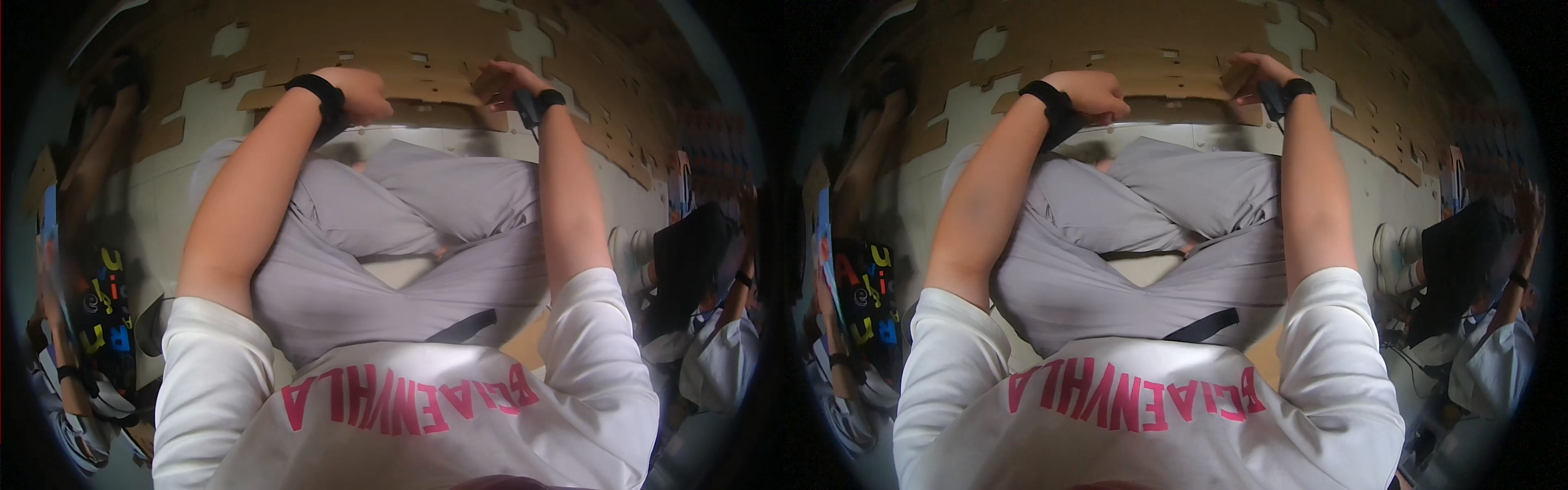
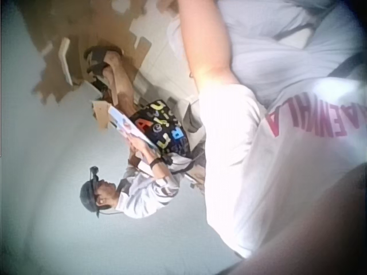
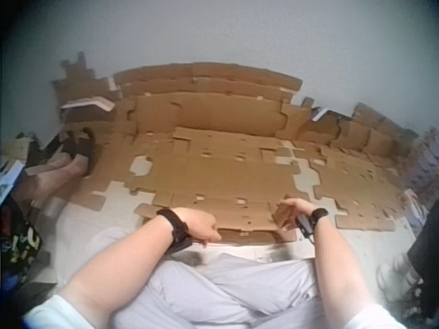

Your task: Fold and assemble flat cardboard sheets into fruit packaging boxes.

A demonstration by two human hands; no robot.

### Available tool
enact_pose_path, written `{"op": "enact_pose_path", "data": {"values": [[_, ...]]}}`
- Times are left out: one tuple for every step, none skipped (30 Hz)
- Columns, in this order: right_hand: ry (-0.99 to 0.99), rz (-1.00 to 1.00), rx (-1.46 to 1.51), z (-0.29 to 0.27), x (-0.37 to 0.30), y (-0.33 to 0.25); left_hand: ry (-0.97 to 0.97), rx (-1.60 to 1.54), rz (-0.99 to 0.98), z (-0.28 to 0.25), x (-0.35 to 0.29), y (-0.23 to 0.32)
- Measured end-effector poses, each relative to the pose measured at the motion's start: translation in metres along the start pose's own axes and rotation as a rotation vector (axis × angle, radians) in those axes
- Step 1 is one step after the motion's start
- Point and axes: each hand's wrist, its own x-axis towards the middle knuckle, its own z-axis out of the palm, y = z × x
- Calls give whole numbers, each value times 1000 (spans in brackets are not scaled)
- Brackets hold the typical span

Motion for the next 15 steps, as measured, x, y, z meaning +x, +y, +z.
{"op": "enact_pose_path", "data": {"values": [[-73, 8, 195, -6, 2, -1, -43, 34, -20, 3, 0, 3], [-92, 49, 378, -10, 7, -1, -73, -53, 13, 8, 1, 5], [-61, 41, 476, -13, 11, 1, -61, 14, -37, 10, 3, 6], [-68, 19, 470, -14, 19, 2, -66, 90, -92, 12, 5, 5], [-35, 31, 452, -14, 25, 6, -51, 205, -56, 12, 7, 3], [77, 77, 434, -14, 34, 7, -42, 194, -75, 11, 8, -3], [211, 48, 329, -16, 37, 12, 77, 183, -139, 8, 8, -11], [212, 30, 318, -18, 42, 15, 197, 172, -202, 5, 8, -20], [241, 3, 338, -21, 46, 17, 215, 250, -268, -5, 7, -33], [230, -2, 375, -25, 49, 20, 197, 189, -300, -18, 6, -46], [231, 55, 399, -31, 52, 19, 249, 181, -374, -24, 2, -60], [248, 36, 386, -37, 55, 18, 256, 222, -405, -34, -2, -72], [184, -12, 376, -42, 56, 18, 286, 192, -456, -38, -6, -83], [196, -14, 361, -46, 56, 17, 318, 162, -507, -41, -9, -91], [122, -62, 366, -49, 56, 16, 319, 164, -506, -44, -10, -95]]}}
